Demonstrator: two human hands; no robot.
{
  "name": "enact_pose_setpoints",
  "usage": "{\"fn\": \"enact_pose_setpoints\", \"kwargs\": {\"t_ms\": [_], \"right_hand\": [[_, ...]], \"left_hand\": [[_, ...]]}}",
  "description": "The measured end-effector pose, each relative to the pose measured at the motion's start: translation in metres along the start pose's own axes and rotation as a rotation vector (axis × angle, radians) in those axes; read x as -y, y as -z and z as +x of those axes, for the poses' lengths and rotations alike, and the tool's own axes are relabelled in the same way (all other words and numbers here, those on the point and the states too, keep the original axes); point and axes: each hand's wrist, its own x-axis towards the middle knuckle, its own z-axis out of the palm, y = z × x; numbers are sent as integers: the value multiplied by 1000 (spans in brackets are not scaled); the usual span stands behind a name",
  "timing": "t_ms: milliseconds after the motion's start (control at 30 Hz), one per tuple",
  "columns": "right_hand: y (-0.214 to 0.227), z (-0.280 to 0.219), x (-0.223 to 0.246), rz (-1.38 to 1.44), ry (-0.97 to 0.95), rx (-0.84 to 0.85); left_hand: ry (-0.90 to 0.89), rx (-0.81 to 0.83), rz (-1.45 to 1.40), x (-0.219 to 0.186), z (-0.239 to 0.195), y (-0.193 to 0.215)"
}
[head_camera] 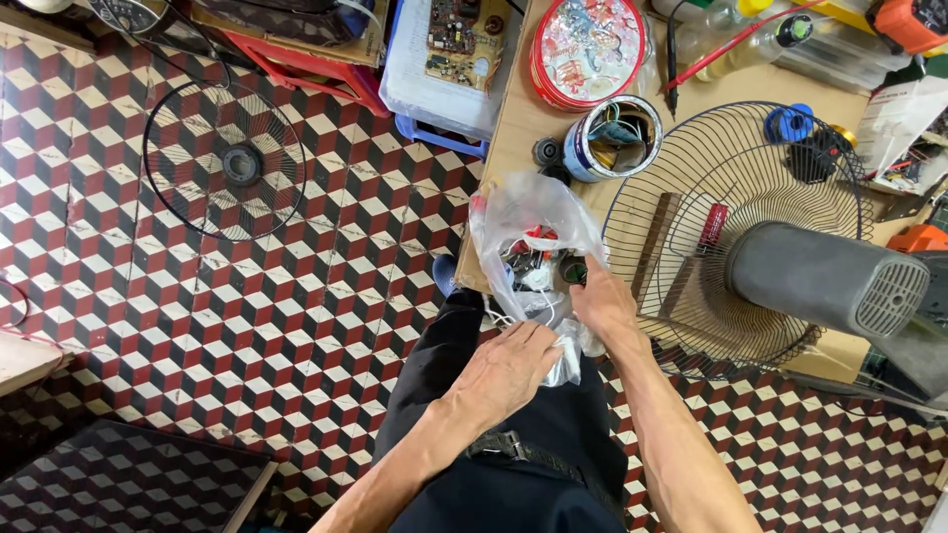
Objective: The person sorts through a plastic bag of small electronic components on a cluttered workbench. They pick up individual items such as wires, plugs, and connectors, inspect them, and place them back into the bag or onto the table. The person continues this process throughout the clip.
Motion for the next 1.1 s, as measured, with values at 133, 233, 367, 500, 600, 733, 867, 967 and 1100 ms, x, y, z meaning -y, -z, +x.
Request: {"fn": "enact_pose_setpoints", "kwargs": {"t_ms": [133, 233, 367, 500, 600, 733, 867, 967, 1100], "right_hand": [[25, -2, 5, 176, 6, 7], [50, 6, 7, 326, -128, 74], [64, 24, 12, 217, 44, -93], [77, 17, 21, 74, 95, -64], [64, 8, 32, 80, 163, -84], [33, 22, 33, -85, 112, 15], [49, 15, 31, -56, 193, 182], [71, 6, 38, -53, 168, 272], [82, 1, 62, 232, 202, -104]], "left_hand": [[17, -16, 37, 4, 1, 2], [25, -11, 19, 3, 2, 5], [-10, -16, 87, 7, 1, 2], [6, -29, 75, 3, 7, 8], [52, 1, 20, -3, 8, 15], [60, 33, 32, -2, 7, 15], [18, -30, 35, 1, 7, 16], [9, -45, 41, 0, 10, 17], [6, -63, 86, 4, 10, 17]]}}
